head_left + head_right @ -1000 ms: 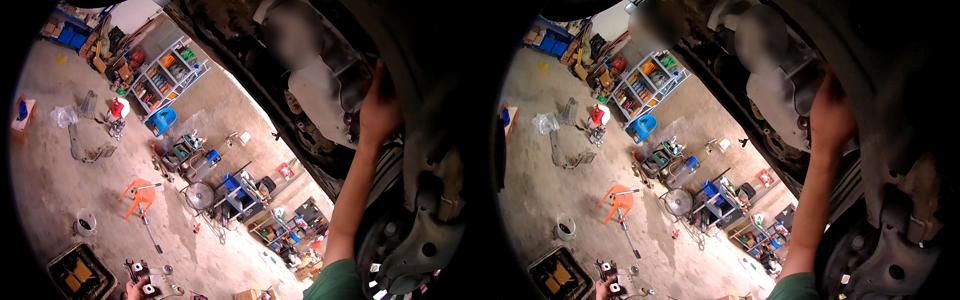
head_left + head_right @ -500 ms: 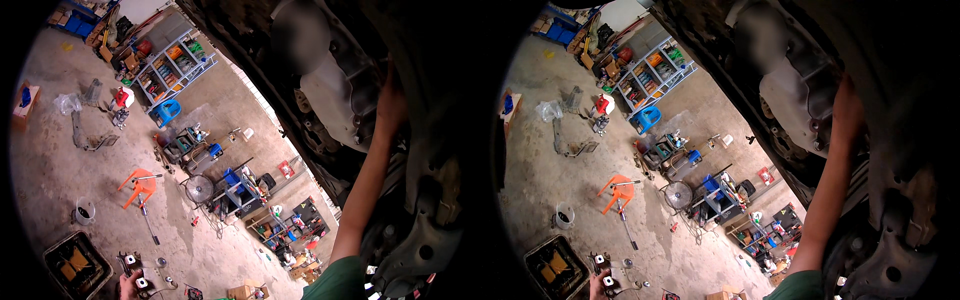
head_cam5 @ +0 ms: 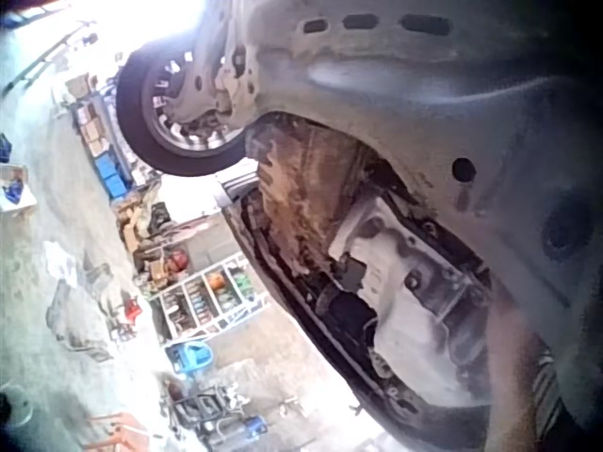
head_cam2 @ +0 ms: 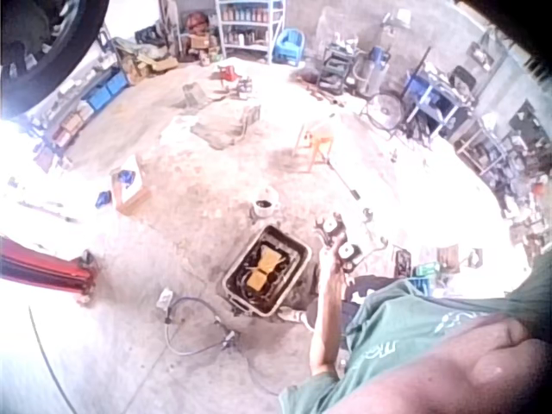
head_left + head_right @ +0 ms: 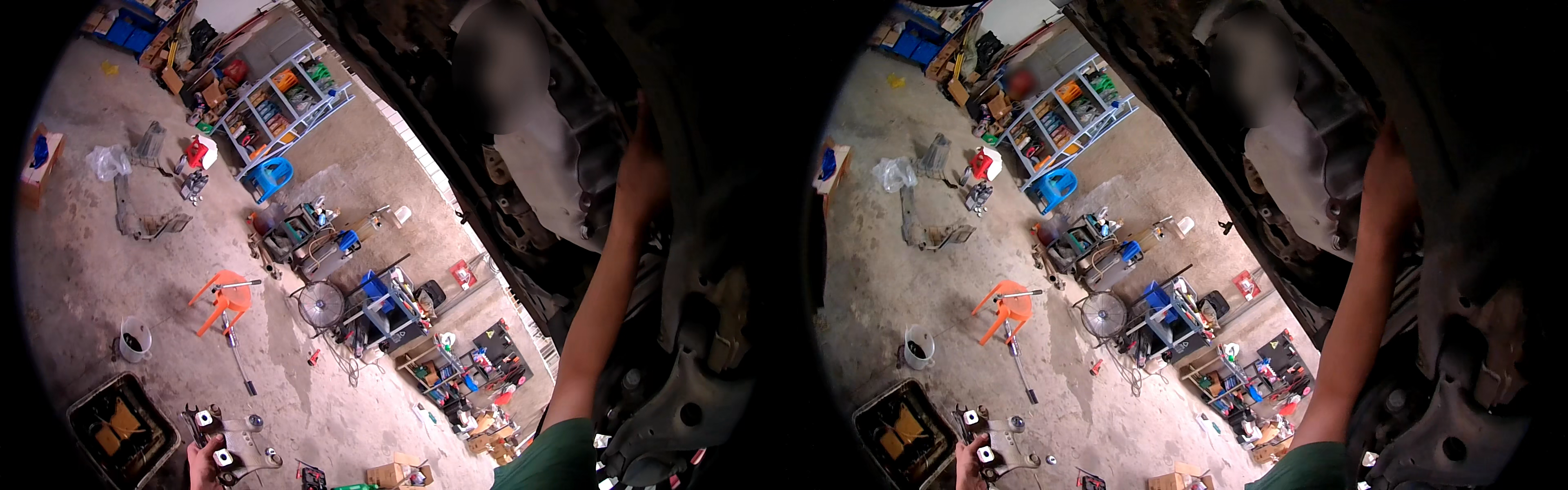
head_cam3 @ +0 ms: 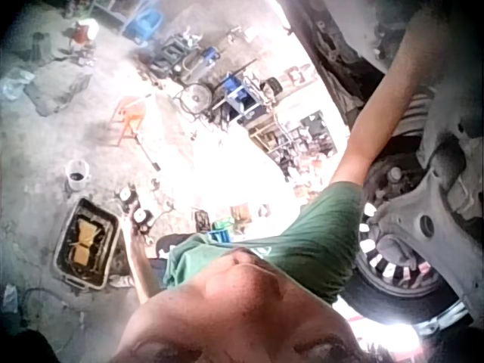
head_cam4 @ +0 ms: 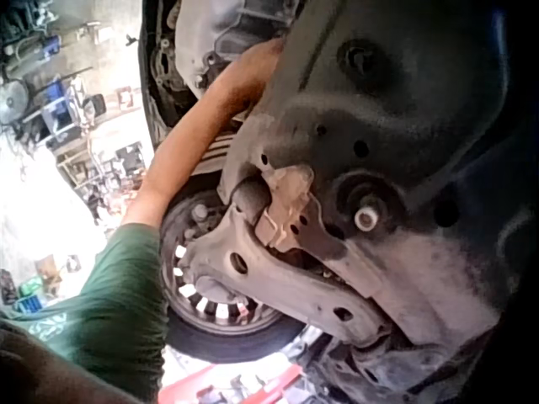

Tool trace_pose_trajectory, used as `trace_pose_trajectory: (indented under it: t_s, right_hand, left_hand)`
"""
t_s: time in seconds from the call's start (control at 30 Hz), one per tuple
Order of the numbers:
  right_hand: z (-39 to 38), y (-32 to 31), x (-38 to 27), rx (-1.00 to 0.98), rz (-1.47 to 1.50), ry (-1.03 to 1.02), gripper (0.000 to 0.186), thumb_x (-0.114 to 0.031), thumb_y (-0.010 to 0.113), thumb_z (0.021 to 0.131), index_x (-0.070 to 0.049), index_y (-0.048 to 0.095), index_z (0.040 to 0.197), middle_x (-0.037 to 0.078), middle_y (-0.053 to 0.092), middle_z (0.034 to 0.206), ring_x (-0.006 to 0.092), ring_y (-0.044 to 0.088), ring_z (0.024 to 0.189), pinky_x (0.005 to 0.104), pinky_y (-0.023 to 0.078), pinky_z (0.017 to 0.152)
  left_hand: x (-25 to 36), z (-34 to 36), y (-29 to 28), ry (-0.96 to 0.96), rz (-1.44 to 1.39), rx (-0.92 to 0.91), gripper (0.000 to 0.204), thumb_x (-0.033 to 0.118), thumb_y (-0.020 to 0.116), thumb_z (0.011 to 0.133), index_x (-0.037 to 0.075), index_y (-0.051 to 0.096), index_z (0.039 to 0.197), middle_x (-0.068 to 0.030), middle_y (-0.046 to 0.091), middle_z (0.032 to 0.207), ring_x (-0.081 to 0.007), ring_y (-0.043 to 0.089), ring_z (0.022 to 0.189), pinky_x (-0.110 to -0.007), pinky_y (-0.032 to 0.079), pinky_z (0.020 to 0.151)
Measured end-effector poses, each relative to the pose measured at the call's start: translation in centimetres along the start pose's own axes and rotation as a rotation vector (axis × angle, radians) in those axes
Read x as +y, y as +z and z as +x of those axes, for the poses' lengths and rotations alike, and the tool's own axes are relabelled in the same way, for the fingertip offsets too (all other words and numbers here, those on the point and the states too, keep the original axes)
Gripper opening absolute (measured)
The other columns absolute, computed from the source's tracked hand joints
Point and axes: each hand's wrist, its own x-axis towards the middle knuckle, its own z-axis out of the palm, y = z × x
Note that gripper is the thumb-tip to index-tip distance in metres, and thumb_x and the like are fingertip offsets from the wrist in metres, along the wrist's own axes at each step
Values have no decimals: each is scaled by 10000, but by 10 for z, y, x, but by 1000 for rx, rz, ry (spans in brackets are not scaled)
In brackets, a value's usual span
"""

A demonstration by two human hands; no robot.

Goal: The person works under a lifted car, using a wrench to loosen and remove bolts from the suspension assembly. They retrieve additional wrenches from a tool chest, pick up a removed suspension component from the floor, and reattach it to the vehicle using the wrenches.

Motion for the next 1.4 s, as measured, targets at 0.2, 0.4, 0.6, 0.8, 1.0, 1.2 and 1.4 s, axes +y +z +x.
trace_pose_trajectory:
  t_s: [0.2, 0.4, 0.6, 0.8, 1.0, 1.2, 1.4]
  right_hand:
    - [-5, 1, 21, -34, 120, -29, 315, -212, 669, 891, 47, 658, 1070, 144, 669, 1114, 221, 652, 993, 288, 492, 834]
    - [4, 2, -8, 26, -29, -13, 347, -188, 632, 917, 65, 600, 1153, 185, 620, 1200, 261, 619, 1063, 306, 481, 873]
    - [-6, 4, 14, -34, 210, -7, 316, -163, 601, 929, 68, 605, 1145, 213, 634, 1141, 281, 639, 976, 314, 489, 825]
    - [8, -4, -13, 1, -95, -158, 301, -153, 585, 935, 68, 607, 1139, 210, 637, 1134, 280, 641, 968, 317, 499, 801]
    - [-4, -6, 9, -105, 69, 14, 339, -201, 605, 936, 41, 606, 1174, 157, 642, 1171, 223, 630, 1048, 305, 474, 882]
    - [-8, -1, 7, -161, 142, 6, 314, -172, 564, 951, 45, 599, 1175, 173, 634, 1176, 267, 624, 1057, 316, 481, 872]
    - [-14, 4, 48, -133, -116, -111, 298, -195, 587, 930, 51, 632, 1092, 186, 661, 1062, 269, 646, 935, 324, 499, 770]
  left_hand:
    - [25, -33, 13, -56, -88, -9, 379, 153, 705, 823, 54, 572, 1164, -83, 679, 894, -195, 682, 655, -294, 556, 449]
    - [20, -23, 6, -99, -79, 5, 270, 141, 685, 835, 40, 617, 1076, -93, 681, 899, -196, 687, 657, -281, 539, 416]
    - [19, -24, 12, -4, -83, 118, 203, 122, 727, 782, 61, 595, 924, -28, 616, 766, -147, 604, 628, -306, 501, 523]
    - [8, -12, -8, 11, -83, 78, 310, 123, 704, 770, 65, 521, 1015, -42, 606, 786, -157, 610, 632, -319, 515, 530]
    - [21, -23, -4, 46, -115, 156, 312, 97, 725, 766, 13, 542, 1005, -69, 633, 815, -159, 624, 670, -298, 513, 564]
    - [23, -30, -7, 74, -137, 176, 286, 106, 715, 776, 11, 566, 1000, -55, 629, 784, -150, 620, 650, -287, 505, 558]
    - [19, -21, -16, 69, -51, 82, 257, 122, 705, 783, 13, 592, 987, -48, 634, 772, -145, 619, 640, -281, 497, 549]
